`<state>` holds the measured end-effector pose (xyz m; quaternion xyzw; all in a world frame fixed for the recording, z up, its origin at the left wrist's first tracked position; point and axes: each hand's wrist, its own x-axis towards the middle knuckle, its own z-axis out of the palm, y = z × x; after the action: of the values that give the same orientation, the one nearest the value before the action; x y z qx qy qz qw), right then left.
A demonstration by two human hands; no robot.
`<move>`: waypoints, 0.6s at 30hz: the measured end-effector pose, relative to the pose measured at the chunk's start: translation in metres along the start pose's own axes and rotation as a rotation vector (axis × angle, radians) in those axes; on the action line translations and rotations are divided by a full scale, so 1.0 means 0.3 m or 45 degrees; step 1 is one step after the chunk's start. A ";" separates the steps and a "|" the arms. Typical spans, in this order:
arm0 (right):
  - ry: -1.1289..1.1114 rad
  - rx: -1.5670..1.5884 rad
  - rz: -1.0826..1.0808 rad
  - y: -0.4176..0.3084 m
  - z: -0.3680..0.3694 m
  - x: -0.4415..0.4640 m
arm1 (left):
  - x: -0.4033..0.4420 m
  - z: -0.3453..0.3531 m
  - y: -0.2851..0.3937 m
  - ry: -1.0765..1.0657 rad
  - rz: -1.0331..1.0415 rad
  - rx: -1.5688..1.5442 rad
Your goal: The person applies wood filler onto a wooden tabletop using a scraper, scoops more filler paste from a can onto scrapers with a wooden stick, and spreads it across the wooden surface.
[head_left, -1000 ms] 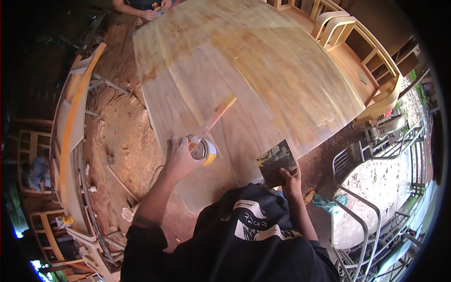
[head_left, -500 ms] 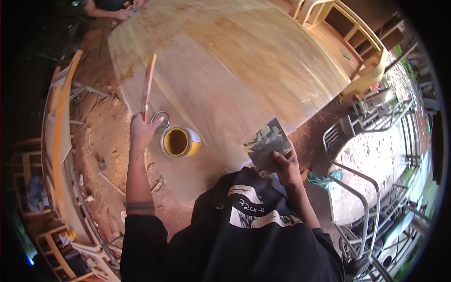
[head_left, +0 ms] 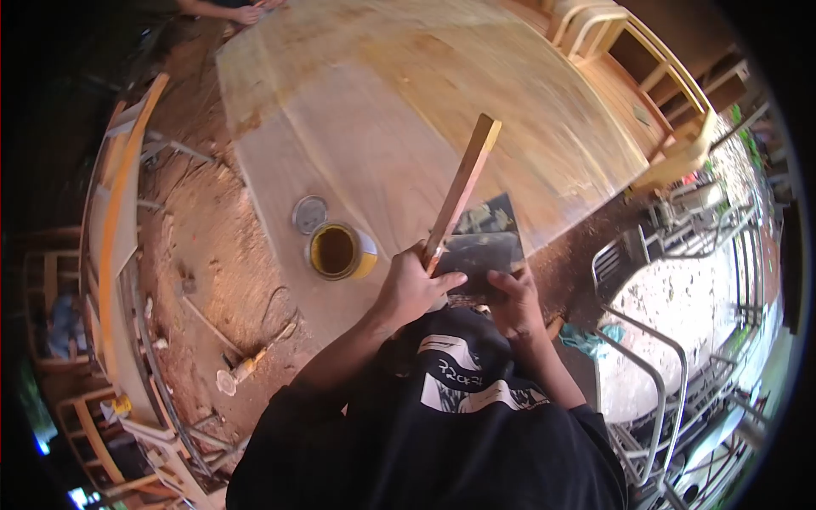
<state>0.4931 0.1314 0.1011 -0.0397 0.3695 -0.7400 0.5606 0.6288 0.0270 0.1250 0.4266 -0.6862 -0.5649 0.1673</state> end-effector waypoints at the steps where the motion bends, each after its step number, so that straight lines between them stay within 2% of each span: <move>1: -0.052 -0.036 0.155 -0.013 -0.004 -0.006 | 0.004 -0.020 -0.012 -0.051 -0.108 0.021; 4: -0.107 0.020 0.126 -0.006 0.030 0.004 | 0.000 -0.071 -0.025 -0.051 -0.083 0.029; 8: 0.003 0.015 0.249 0.020 0.071 0.024 | -0.028 -0.109 -0.018 -0.046 -0.080 0.006; 11: 0.109 0.031 0.231 0.079 0.072 0.061 | -0.043 -0.147 -0.062 -0.051 -0.153 -0.013; 15: 0.076 -0.246 0.276 0.136 0.076 0.093 | -0.052 -0.176 -0.140 -0.041 -0.133 -0.088; 18: 0.055 -0.373 0.232 0.170 0.136 0.115 | -0.086 -0.291 -0.160 0.197 0.000 0.151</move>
<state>0.5405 0.0763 0.0884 -0.0712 0.4875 -0.6250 0.6055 0.7250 -0.0082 0.1140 0.4780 -0.7036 -0.4886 0.1940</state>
